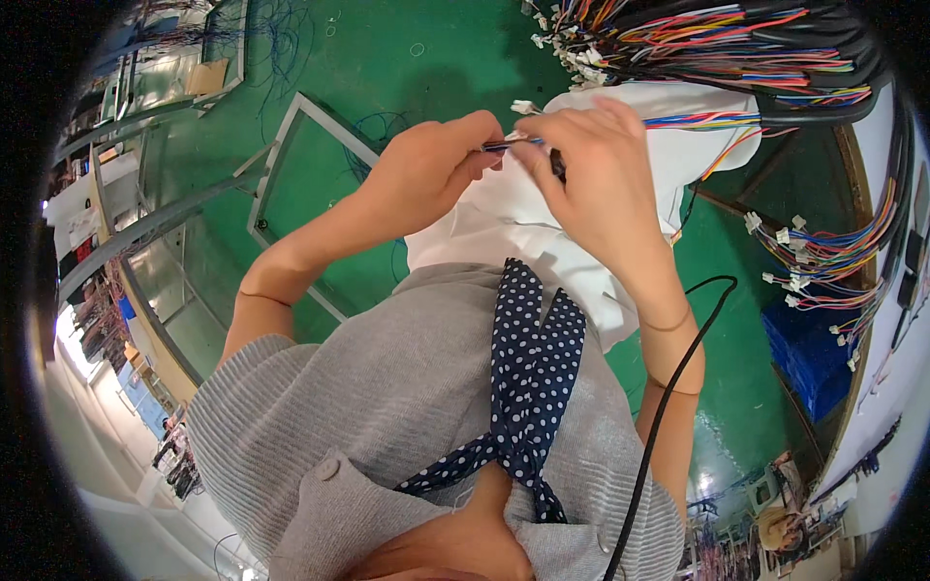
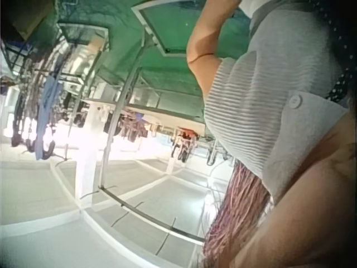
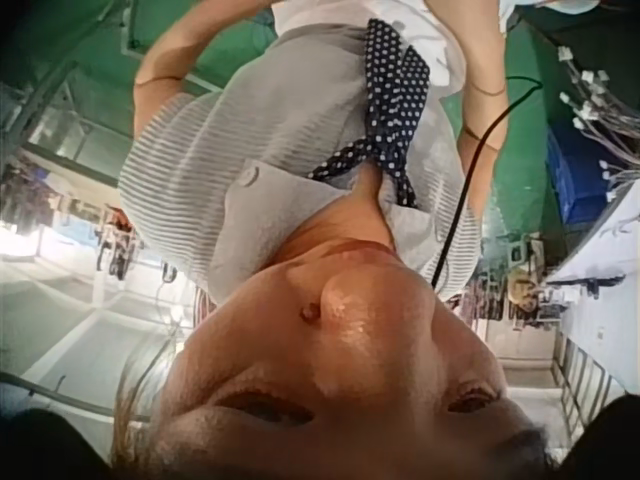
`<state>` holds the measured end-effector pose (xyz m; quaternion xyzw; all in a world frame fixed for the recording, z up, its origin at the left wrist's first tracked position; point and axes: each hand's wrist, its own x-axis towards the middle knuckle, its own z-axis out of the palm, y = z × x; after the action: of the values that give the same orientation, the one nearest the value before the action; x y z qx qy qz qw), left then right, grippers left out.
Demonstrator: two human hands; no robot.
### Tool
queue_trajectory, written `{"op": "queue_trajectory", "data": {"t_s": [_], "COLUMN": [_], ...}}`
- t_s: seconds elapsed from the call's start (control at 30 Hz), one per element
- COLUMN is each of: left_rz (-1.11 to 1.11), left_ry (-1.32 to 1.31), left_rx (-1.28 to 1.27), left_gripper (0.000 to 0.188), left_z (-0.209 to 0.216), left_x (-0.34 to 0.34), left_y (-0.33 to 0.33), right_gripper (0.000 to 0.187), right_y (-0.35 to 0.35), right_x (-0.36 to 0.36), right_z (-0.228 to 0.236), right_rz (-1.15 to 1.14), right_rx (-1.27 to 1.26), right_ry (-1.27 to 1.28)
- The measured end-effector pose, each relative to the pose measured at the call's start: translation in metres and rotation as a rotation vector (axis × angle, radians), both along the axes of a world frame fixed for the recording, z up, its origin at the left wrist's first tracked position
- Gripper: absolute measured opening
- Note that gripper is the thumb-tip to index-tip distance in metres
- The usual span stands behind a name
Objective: The person sorts through wire bundles and wraps electrical tape around sections of the wires by hand.
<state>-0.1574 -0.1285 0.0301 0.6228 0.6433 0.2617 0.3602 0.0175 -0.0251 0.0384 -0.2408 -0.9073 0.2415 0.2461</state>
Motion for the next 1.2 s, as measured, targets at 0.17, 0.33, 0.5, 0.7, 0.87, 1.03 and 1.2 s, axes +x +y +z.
{"op": "queue_trajectory", "data": {"t_s": [0.17, 0.33, 0.5, 0.7, 0.87, 1.03, 1.2], "left_rz": [-0.112, -0.188, -0.225, -0.202, -0.003, 0.259, 0.289], "left_ry": [0.224, 0.356, 0.316, 0.065, -0.303, -0.535, -0.396], "left_rx": [0.230, 0.258, 0.517, 0.225, 0.341, 0.152, 0.404], "left_gripper": [0.010, 0.010, 0.014, 0.033, 0.054, 0.061, 0.047], "left_z": [0.000, 0.007, 0.009, 0.003, 0.002, 0.001, -0.002], "left_x": [0.004, 0.001, -0.002, 0.015, 0.028, 0.038, 0.045], "left_y": [0.009, 0.017, 0.031, 0.028, 0.022, 0.032, 0.042], "right_gripper": [0.006, 0.006, 0.012, 0.015, 0.021, 0.013, 0.006], "right_y": [0.002, 0.006, 0.000, -0.003, 0.003, -0.004, -0.001], "right_x": [0.002, -0.002, 0.011, 0.009, 0.004, -0.004, -0.002], "right_z": [0.005, 0.024, 0.035, 0.047, 0.042, 0.020, 0.014], "right_rz": [0.072, 0.137, 0.106, 0.166, 0.187, 0.059, -0.091], "right_rx": [-0.210, 0.017, 0.008, 0.121, -0.011, -0.141, -0.250], "right_ry": [-0.062, -0.026, -0.130, -0.013, 0.179, 0.224, 0.370]}}
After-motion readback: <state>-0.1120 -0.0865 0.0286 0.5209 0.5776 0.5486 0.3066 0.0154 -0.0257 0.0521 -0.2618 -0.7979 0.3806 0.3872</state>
